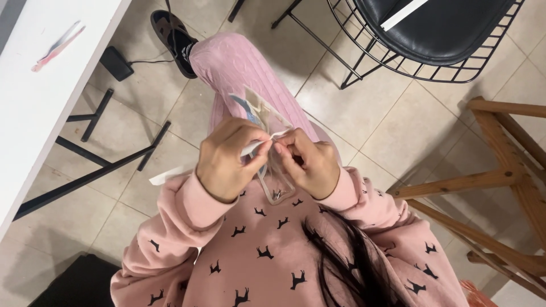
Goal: The person sews a white fabric strip onto a small transparent pouch containing a blue item. They repeatedly insert a needle and thread through the fabric and pouch, pulling the thread tight to secure the attachment.
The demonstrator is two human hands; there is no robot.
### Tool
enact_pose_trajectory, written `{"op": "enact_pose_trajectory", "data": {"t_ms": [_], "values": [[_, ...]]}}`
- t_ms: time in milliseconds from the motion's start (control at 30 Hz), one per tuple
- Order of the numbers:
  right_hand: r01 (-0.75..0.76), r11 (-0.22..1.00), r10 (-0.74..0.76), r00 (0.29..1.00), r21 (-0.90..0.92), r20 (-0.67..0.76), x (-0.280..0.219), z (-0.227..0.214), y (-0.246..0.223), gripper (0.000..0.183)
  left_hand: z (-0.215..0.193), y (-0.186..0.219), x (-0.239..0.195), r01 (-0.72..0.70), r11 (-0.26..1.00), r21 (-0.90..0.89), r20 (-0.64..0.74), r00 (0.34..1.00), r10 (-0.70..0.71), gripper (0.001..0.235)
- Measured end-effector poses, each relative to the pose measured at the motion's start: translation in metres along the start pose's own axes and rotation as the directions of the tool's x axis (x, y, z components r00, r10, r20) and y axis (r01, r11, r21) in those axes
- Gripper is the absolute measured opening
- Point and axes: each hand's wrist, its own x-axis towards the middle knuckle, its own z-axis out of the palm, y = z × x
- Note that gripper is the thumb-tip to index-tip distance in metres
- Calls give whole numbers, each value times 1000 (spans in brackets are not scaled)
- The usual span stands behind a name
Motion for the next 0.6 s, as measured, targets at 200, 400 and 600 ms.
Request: {"op": "enact_pose_trajectory", "data": {"t_ms": [200, 400, 600], "values": [[12, 998, -13, 1000, -60, -22, 0, 1, 0, 3, 4, -6, 0, -56, 998, 42, -16, 998, 57, 16], [33, 999, -32, 999, -21, 10, -2, -8, 0, 6, 8, -13, -5, -67, 997, -28, -23, 998, 67, 20], [-9, 1000, 12, 986, -18, 167, 17, -59, -44, 16, -1, 8, 7, -246, 969, 6, -66, 967, 246, 12]]}}
